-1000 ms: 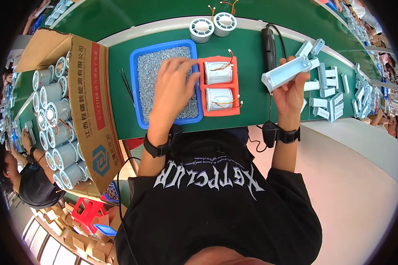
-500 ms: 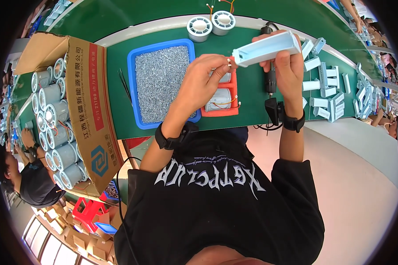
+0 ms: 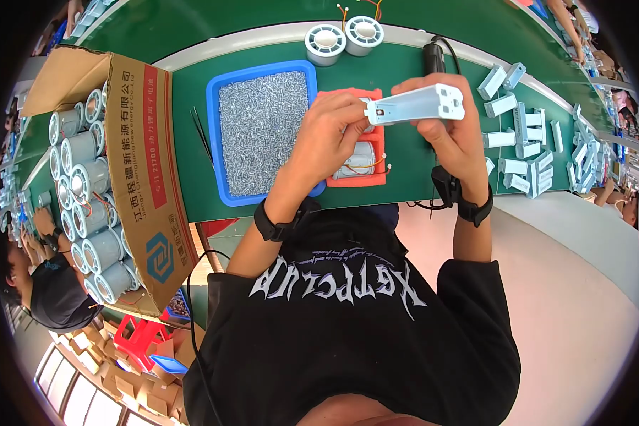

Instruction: The person assembles fan components by placing motors into a red mold, fitting plastic housings over them, and driving screws with a power screwdriver. They repeatedly pick up motors and housings from the table, align the parts by hand, and retrieve small screws from a blue tray.

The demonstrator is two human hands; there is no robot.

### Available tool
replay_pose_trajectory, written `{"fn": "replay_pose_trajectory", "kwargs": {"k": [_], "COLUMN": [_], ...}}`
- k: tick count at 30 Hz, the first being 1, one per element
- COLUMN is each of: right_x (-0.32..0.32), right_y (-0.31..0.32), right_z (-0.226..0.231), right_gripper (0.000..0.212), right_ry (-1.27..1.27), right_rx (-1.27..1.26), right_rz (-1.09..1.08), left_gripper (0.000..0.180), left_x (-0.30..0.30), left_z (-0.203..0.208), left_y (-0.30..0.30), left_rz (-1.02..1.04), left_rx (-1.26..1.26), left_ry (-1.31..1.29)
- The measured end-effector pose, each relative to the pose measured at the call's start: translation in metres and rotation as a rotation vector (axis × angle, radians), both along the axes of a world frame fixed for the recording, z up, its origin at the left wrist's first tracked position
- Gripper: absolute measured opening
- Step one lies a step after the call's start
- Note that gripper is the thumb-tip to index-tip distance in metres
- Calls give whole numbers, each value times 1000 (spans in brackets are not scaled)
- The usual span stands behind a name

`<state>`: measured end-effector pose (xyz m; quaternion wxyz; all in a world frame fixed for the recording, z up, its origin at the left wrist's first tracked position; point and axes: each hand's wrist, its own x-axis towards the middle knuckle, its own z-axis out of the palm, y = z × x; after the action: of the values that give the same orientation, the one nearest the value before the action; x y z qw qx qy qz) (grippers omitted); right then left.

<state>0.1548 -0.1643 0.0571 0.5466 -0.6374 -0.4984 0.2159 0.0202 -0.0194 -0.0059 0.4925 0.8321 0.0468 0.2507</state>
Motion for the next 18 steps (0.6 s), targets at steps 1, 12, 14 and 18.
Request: {"fn": "replay_pose_trajectory", "kwargs": {"k": [1,12,14,18], "right_x": [-1,-11,-11,-16], "right_y": [-1,-2,1,12], "right_z": [-1,-26,-31,-35], "right_gripper": [53,49,49,44], "right_ry": [-18,45,17,-40], "right_rx": [-2,65,69,26], "right_rz": [-3,-21,-16,-29], "left_gripper": [9,25,32,40], "left_x": [0,-5,-10,-13], "left_z": [1,-8,-5,-3], "left_y": [-1,8,11,10], "left_rz": [15,8,53,128], "left_rx": [-49,1,87,68], "left_ry": [15,-17,36,154]}}
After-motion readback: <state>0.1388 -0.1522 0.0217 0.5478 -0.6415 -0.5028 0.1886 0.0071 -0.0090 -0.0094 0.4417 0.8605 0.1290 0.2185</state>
